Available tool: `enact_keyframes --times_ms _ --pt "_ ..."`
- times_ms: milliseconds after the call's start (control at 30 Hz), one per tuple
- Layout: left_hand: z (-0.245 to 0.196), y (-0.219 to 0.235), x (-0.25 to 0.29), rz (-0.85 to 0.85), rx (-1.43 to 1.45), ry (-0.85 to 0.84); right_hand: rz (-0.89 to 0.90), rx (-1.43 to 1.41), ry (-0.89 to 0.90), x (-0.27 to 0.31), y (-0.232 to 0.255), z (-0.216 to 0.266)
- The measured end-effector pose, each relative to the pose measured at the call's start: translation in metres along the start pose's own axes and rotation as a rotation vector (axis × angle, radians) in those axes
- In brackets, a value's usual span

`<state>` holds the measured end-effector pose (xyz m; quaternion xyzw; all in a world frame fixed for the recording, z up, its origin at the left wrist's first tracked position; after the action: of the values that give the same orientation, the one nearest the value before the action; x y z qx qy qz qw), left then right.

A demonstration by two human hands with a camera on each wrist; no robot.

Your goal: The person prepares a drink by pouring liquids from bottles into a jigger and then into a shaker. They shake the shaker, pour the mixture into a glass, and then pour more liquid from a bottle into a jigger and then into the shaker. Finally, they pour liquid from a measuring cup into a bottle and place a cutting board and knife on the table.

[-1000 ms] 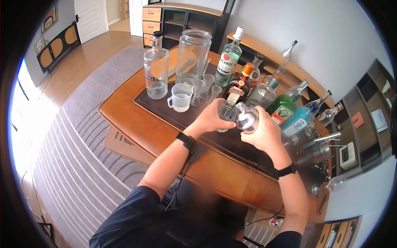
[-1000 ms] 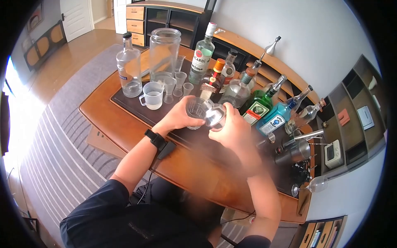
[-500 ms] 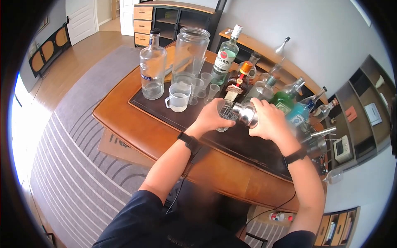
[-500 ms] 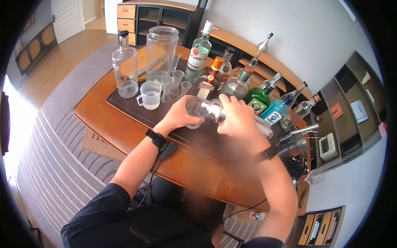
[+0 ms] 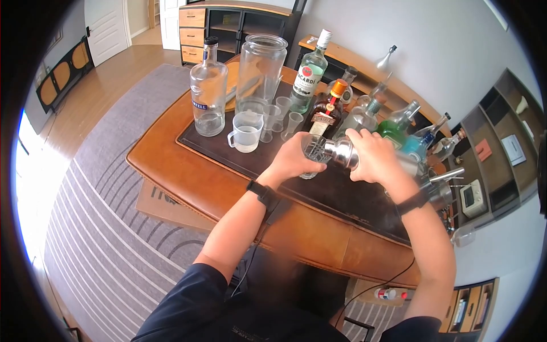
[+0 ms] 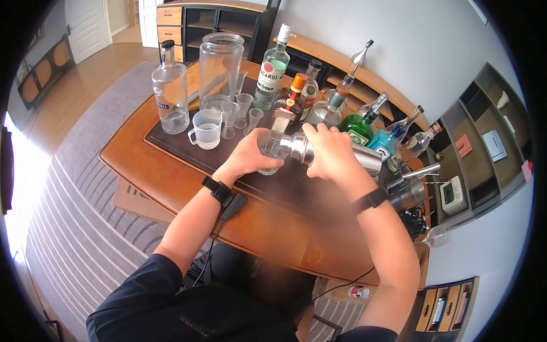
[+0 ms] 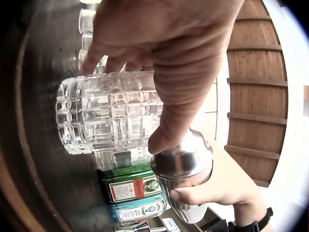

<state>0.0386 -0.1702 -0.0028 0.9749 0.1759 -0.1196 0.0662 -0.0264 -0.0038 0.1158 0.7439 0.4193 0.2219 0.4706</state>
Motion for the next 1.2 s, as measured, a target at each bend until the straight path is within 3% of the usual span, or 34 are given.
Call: enact_keyframes --times_ms 567,767,1200 --pt "0.001 -0.001 -0.001 0.022 0.021 0.043 0.119 0.071 0.030 -0.013 0.012 0.007" --pt "0.002 -0.002 -0.002 0.028 0.023 0.037 0.084 0.109 0.051 -0.016 0.018 0.012" --pt "0.009 -0.003 -0.003 0.024 0.073 0.049 -0.228 0.322 0.140 -0.019 0.028 0.024"
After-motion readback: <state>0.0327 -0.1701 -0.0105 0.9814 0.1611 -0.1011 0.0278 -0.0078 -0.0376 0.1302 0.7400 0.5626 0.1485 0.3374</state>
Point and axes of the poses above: each hand's wrist, its own x-axis away from the middle knuckle, its own y-axis out of the back of the hand, z = x × y, the point moved 5 cm from there along -x, towards the middle knuckle, and after that the axes turned 9 degrees about x, right-handed, at the moved point
